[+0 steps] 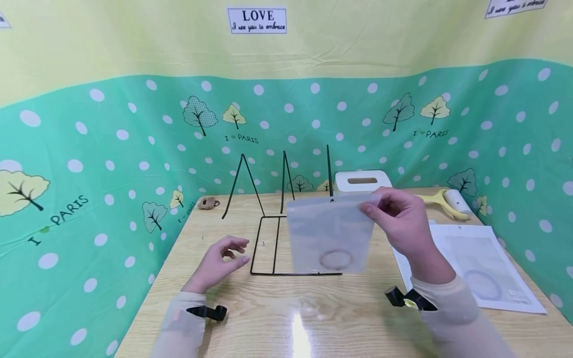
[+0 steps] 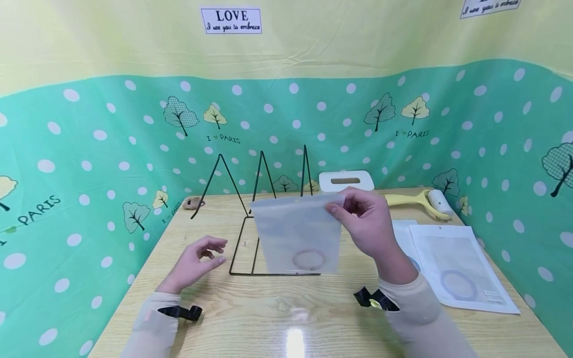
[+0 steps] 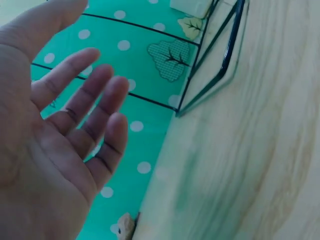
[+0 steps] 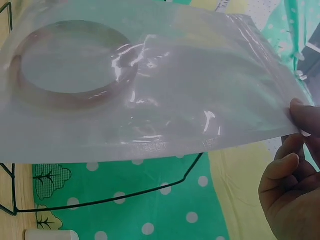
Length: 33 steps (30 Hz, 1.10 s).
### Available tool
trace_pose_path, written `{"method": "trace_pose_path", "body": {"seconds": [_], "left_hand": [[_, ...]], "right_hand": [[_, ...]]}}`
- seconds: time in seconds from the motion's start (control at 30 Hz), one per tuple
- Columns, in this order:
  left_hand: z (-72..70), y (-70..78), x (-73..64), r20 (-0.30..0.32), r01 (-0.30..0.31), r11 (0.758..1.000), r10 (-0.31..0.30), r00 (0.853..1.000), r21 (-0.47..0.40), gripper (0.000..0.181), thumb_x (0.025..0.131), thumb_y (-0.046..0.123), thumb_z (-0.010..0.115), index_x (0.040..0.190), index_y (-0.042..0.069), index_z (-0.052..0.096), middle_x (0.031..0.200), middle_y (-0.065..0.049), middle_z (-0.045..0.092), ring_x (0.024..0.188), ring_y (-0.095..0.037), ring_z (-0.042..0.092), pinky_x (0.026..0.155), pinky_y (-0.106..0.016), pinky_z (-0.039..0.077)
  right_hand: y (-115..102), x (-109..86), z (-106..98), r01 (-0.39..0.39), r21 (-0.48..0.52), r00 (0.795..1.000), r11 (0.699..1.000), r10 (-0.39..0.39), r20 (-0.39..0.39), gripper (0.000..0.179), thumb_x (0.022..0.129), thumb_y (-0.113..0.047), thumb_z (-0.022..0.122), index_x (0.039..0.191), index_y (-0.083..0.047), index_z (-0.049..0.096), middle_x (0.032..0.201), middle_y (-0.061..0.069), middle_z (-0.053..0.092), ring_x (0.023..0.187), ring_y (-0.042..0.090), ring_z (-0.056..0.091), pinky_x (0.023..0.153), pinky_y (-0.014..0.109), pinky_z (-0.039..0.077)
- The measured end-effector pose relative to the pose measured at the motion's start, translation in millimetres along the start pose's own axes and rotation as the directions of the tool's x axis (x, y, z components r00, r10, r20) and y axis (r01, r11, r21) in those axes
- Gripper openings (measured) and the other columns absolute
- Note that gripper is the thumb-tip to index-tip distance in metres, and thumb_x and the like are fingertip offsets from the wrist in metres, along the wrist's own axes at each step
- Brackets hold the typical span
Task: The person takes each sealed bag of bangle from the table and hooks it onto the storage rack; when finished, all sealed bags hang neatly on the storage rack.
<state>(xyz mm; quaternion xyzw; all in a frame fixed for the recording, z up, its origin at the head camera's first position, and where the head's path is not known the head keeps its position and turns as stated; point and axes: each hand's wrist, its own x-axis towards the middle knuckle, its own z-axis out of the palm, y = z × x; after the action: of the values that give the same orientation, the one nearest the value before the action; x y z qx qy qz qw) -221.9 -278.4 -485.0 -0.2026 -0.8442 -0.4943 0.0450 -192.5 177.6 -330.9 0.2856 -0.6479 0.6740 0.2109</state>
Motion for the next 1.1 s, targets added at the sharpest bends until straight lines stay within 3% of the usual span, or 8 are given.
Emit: {"method": "trace_pose_path", "body": {"seconds": [0.27,0.53,0.77,1.1], "left_hand": [[-2.0,11.6,0.2,-0.055,-0.075,0.995,0.071,0.996,-0.063,0.035,0.094,0.013,0.081,0.127,0.015,0.07,0.116,-0.004,0.07,0.109,-0.028,0.065,0.087,-0.039,0.055],[3.0,16.8,1.1,-0.037,-0.111,0.989,0.108,0.993,-0.098,0.034,0.095,0.009,0.079,0.127,0.014,0.07,0.12,-0.013,0.07,0.11,-0.028,0.066,0.088,-0.038,0.055],[11.6,19.2,1.4,-0.03,-0.135,0.987,0.133,0.991,-0.09,0.032,0.094,0.007,0.08,0.125,0.01,0.071,0.119,-0.014,0.071,0.107,-0.027,0.067,0.087,-0.041,0.055],[26.8,35.3,1.9,0.028,-0.196,0.973,0.201,0.979,-0.122,0.026,0.093,0.006,0.08,0.115,0.017,0.073,0.11,-0.008,0.072,0.102,-0.03,0.066,0.086,-0.038,0.055]], "right_hand": [[5,-3.3,16,0.02,-0.017,0.999,1.0,-0.021,-0.024,0.011,0.088,0.015,0.075,0.088,0.006,0.07,0.078,0.007,0.064,0.063,0.015,0.051,0.054,0.022,0.043],[9,-5.8,35,0.059,-0.146,0.998,0.988,-0.062,-0.018,0.015,0.087,0.013,0.078,0.087,-0.002,0.075,0.074,0.008,0.063,0.061,0.015,0.05,0.052,0.025,0.041],[12,-10.2,49,0.047,-0.138,0.999,0.989,-0.05,-0.013,0.015,0.087,0.01,0.079,0.089,-0.004,0.076,0.073,0.007,0.063,0.061,0.015,0.05,0.052,0.025,0.042],[15,-18.0,65,0.08,-0.173,0.997,0.982,-0.079,0.01,0.02,0.086,0.007,0.082,0.089,-0.012,0.077,0.069,0.0,0.058,0.057,0.014,0.047,0.049,0.027,0.038]]}}
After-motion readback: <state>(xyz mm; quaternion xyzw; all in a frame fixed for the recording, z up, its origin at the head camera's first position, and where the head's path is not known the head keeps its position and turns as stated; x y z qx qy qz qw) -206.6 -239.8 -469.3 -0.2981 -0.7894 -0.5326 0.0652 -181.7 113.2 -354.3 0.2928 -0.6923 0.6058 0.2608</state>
